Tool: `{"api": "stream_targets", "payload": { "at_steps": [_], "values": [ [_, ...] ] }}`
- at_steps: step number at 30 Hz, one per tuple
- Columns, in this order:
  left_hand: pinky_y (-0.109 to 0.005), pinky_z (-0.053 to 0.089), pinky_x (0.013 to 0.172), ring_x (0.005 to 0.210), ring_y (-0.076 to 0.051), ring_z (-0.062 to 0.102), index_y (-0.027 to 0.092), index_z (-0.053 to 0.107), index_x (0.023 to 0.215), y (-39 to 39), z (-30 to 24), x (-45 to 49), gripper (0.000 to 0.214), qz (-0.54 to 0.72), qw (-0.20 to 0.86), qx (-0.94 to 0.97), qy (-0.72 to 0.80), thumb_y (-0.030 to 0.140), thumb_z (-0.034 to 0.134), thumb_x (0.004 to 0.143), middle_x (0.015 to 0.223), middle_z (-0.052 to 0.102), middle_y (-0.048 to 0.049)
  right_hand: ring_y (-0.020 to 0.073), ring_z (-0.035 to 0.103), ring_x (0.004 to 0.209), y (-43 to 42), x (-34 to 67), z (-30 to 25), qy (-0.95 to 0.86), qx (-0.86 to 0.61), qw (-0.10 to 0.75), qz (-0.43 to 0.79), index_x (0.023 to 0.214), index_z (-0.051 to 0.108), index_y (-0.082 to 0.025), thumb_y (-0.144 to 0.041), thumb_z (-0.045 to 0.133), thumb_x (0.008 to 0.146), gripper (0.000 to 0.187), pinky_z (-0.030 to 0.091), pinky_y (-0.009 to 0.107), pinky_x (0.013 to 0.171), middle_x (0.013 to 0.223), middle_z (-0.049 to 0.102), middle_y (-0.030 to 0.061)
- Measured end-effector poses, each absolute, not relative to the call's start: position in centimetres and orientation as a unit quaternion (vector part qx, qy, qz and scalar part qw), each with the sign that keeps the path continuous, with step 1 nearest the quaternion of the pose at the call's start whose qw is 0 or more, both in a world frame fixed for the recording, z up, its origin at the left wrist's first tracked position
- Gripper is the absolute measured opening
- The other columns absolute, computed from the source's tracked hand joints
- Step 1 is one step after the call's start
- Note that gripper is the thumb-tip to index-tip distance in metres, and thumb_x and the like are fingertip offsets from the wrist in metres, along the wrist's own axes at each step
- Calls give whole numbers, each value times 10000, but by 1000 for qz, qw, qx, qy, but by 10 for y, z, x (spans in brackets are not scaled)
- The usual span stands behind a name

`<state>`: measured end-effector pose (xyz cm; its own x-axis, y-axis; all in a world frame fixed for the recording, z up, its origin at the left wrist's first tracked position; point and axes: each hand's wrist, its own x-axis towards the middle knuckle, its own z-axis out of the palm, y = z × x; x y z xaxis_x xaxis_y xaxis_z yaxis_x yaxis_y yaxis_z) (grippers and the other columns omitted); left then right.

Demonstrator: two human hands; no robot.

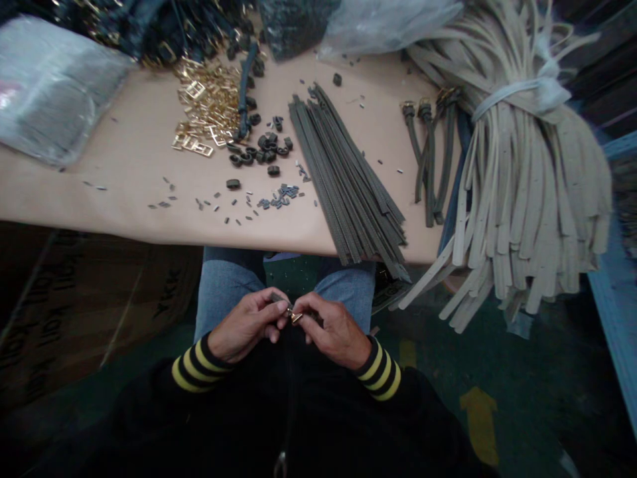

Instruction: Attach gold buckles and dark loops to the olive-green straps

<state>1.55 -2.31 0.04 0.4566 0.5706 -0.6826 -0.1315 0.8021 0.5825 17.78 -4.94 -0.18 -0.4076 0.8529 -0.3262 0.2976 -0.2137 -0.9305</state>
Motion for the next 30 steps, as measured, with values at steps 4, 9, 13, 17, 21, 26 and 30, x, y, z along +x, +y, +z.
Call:
{"api": "stream_targets", "payload": {
  "at_steps": [4, 9, 13, 17, 21, 26, 30],
  "values": [
    [-126, 410, 371, 520, -57, 473, 117, 472, 704, -24, -2, 15, 258, 225, 805, 237, 496, 322, 614, 640, 611, 523, 12, 48, 513, 478, -50, 179, -4, -577, -498, 239, 601, 830, 460, -171, -162, 419, 806, 49, 420, 183, 487, 730, 526, -12],
    [-135, 391, 389, 522, -61, 474, 109, 474, 696, -24, -3, 14, 230, 231, 780, 304, 495, 299, 595, 651, 593, 526, 12, 51, 515, 484, -49, 178, -2, -583, -501, 236, 595, 815, 461, -170, -143, 424, 798, 49, 410, 175, 484, 691, 519, -23],
    [-156, 379, 397, 462, -46, 436, 124, 460, 704, -24, -4, 15, 197, 219, 756, 372, 492, 281, 573, 665, 568, 492, 43, 48, 484, 468, -48, 178, 0, -599, -510, 223, 575, 804, 476, -168, -122, 432, 784, 67, 388, 169, 464, 651, 496, -35],
    [-158, 345, 390, 426, -39, 400, 136, 446, 677, -23, 0, 18, 140, 201, 704, 448, 514, 246, 533, 680, 549, 456, 58, 51, 465, 469, -47, 176, 0, -612, -515, 218, 559, 793, 485, -169, -130, 442, 777, 60, 380, 174, 458, 657, 504, -26],
    [-170, 346, 401, 426, -46, 401, 141, 436, 689, -23, 5, 19, 116, 186, 676, 483, 524, 244, 485, 711, 563, 457, 50, 64, 505, 492, -48, 171, 0, -555, -537, 237, 590, 860, 420, -181, -158, 448, 782, 87, 409, 188, 486, 670, 522, -26],
    [-201, 383, 466, 486, -80, 446, 151, 434, 724, -27, 5, 19, 69, 174, 582, 595, 526, 212, 432, 756, 583, 474, 31, 68, 540, 496, -48, 168, -3, -472, -540, 253, 649, 829, 377, -182, -216, 479, 767, 124, 412, 191, 489, 665, 524, -33],
    [-239, 418, 551, 584, -119, 514, 146, 452, 770, -33, 2, 20, 104, 174, 438, 740, 480, 183, 361, 805, 654, 530, -16, 61, 488, 432, -45, 169, -6, -416, -559, 253, 672, 797, 379, -178, -266, 485, 745, 148, 367, 182, 427, 625, 525, -36]
  ]
}}
